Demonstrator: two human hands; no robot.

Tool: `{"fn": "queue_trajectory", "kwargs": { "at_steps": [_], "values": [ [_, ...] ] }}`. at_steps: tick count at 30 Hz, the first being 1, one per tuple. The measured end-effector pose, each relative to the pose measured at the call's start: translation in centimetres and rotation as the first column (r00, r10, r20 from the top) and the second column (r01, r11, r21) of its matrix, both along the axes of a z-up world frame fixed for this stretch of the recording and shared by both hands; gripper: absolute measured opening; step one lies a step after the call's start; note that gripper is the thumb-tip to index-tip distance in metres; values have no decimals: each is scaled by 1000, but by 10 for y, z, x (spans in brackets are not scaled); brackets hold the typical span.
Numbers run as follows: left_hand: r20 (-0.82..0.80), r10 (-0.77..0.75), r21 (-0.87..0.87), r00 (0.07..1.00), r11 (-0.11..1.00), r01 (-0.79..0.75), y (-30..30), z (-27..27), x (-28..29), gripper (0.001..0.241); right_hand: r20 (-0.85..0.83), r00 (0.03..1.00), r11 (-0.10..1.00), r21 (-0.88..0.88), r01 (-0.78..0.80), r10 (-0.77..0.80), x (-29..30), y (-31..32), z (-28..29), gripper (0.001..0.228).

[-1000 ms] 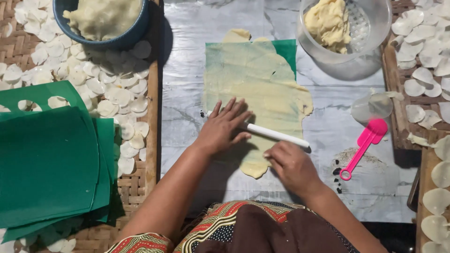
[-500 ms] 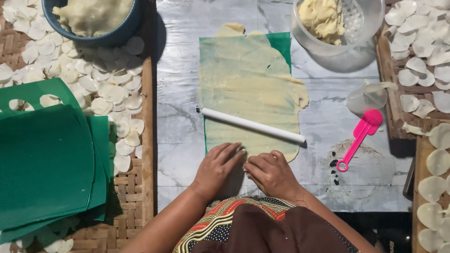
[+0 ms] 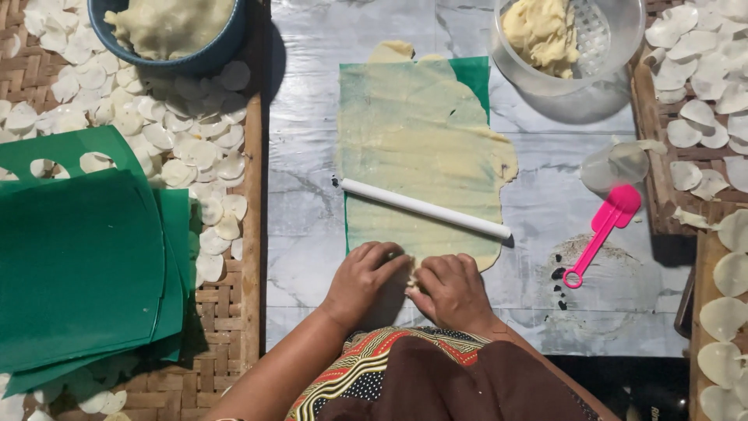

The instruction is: Roll out dough into thin sheets using a rolling pin for snack production.

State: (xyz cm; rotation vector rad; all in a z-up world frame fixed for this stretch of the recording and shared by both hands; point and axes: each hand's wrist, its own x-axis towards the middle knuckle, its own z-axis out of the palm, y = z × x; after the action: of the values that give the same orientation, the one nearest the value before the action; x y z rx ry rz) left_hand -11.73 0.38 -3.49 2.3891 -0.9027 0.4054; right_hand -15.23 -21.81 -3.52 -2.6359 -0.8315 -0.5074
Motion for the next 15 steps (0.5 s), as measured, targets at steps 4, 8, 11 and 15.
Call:
{"fn": "queue_trajectory", "kwargs": {
  "at_steps": [4,8,11,15],
  "values": [
    [2,19,12,1000,1000,-19,3,3,-3,23,-15,996,986,140,88,-87,-15,-17,-13,21],
    [2,-1,22,1000,1000,1,-3,18,-2,27,1,993,982,146,116,-117,-11,-14,9,30],
    [7,-55,-6,998,998,55,-9,8,-4,22,57,992,991,84,104,-109,-6,-7,6,28],
    [34,-41,7,999,999,41,-12,12,-5,20,50,990,989,79,125,-129,-4,-9,10,17]
  ]
}}
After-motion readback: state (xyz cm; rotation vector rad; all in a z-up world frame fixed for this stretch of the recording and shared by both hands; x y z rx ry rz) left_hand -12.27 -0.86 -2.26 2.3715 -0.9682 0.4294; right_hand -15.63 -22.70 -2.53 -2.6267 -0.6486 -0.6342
